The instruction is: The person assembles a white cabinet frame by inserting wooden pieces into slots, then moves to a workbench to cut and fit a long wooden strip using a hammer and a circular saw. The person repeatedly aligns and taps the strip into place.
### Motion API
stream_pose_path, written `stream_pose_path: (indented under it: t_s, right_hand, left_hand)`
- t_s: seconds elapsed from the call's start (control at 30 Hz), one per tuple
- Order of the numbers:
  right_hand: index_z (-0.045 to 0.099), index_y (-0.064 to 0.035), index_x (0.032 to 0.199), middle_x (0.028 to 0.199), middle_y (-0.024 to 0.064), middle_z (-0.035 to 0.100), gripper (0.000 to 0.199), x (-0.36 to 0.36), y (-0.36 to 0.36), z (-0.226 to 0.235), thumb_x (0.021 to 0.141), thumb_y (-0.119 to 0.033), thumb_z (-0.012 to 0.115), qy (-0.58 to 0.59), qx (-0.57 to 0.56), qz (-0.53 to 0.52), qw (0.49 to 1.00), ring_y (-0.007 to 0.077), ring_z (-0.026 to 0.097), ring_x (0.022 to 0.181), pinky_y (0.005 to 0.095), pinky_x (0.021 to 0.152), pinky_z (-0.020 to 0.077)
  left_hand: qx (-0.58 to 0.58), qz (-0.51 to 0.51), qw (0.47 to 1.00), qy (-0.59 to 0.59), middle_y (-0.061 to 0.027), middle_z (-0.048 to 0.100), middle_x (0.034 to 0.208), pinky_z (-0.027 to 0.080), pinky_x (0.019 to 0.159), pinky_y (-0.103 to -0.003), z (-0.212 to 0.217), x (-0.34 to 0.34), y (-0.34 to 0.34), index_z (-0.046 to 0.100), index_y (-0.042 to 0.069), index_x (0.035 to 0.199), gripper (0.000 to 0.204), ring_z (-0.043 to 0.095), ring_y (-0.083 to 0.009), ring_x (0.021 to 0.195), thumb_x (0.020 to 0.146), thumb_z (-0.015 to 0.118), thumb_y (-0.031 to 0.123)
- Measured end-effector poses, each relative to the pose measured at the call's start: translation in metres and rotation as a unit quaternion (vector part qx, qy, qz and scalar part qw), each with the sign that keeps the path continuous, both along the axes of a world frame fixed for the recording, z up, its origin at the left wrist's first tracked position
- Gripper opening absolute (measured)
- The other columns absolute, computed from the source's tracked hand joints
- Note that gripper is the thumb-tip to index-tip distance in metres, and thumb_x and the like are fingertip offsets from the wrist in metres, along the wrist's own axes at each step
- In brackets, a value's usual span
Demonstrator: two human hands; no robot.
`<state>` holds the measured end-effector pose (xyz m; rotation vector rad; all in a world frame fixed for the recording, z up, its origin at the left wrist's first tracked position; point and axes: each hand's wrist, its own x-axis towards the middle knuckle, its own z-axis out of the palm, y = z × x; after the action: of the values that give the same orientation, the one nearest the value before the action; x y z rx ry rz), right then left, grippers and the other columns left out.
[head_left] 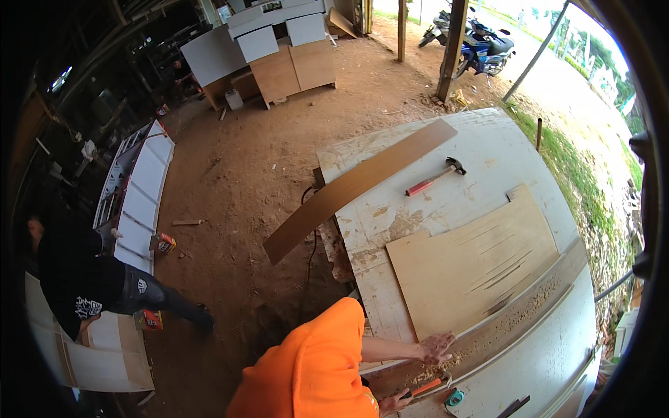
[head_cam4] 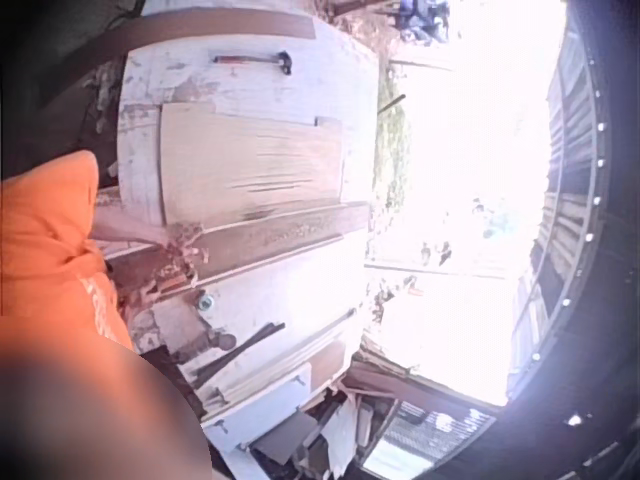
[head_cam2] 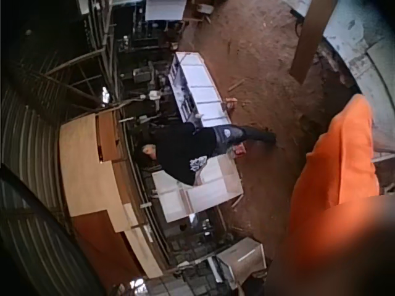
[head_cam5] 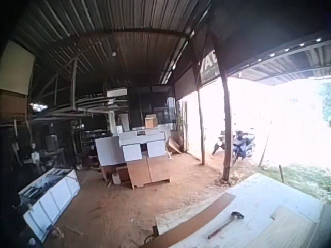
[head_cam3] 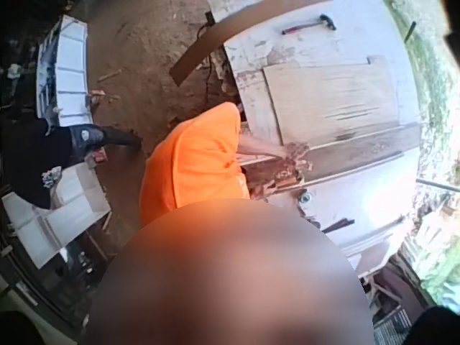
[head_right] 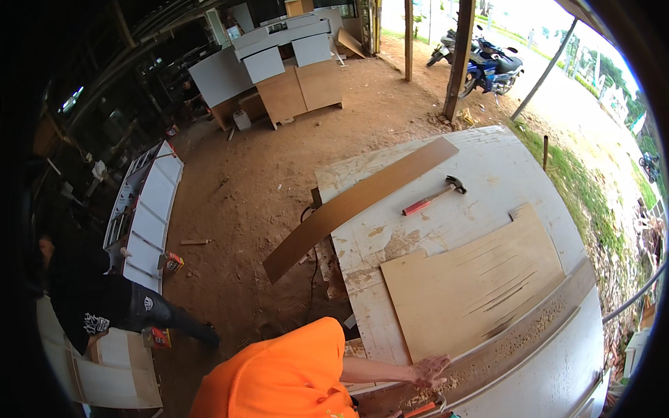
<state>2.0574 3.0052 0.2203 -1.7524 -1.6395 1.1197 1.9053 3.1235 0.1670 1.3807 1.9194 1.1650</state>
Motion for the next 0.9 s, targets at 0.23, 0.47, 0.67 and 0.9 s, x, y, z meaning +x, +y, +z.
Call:
stream_pose_path:
  t_s: [0.23, 0.47, 0.67, 0.9]
  right_hand:
    - [0.059, 0.0095, 0.103, 0.077, 0.0163, 0.06, 0.04, -0.017, 0.003, -0.002, 0.105, -0.029, 0.051, -0.021, -0.029, -0.003, 0.999, 0.0272, 0.058, 0.065, 0.0392, 0.061, 0.0467]
    - [0.059, 0.01, 0.103, 0.078, 0.0172, 0.06, 0.041, -0.002, 0.003, -0.008, 0.106, -0.03, 0.051, -0.032, -0.042, -0.045, 0.998, 0.0285, 0.058, 0.066, 0.0403, 0.063, 0.0472]
    - [0.059, 0.0104, 0.103, 0.078, 0.018, 0.06, 0.042, 0.01, 0.009, -0.008, 0.106, -0.031, 0.05, -0.041, -0.048, -0.074, 0.995, 0.0297, 0.058, 0.067, 0.0413, 0.064, 0.0475]
    - [0.058, 0.0109, 0.103, 0.079, 0.0189, 0.06, 0.043, 0.018, 0.007, -0.013, 0.106, -0.032, 0.049, -0.048, -0.052, -0.096, 0.993, 0.031, 0.058, 0.067, 0.0424, 0.065, 0.0479]
  left_hand:
    - [0.005, -0.024, 0.998, 0.055, -0.0359, 0.025, 0.158, 0.035, 0.114, -0.052, -0.028, 0.031, -0.046, 0.041, -0.002, 0.148, 0.07, 0.041, -0.0473, 0.138, 0.091, 0.064, 0.031]
    - [0.079, 0.024, 0.995, 0.061, -0.0319, 0.043, 0.14, 0.045, 0.101, -0.05, -0.032, 0.023, -0.026, 0.066, 0.002, 0.122, 0.045, 0.052, -0.0453, 0.124, 0.096, 0.055, 0.037]
    - [0.063, 0.122, 0.99, 0.033, -0.0312, 0.049, 0.131, 0.049, 0.094, -0.048, -0.038, 0.036, -0.018, 0.067, 0.002, 0.113, 0.034, 0.058, -0.0436, 0.113, 0.096, 0.055, 0.03]
    - [0.052, 0.081, 0.995, 0.015, -0.0336, 0.052, 0.127, 0.048, 0.093, -0.05, -0.016, 0.024, -0.025, 0.065, 0.002, 0.111, 0.028, 0.059, -0.0446, 0.108, 0.091, 0.057, 0.02]
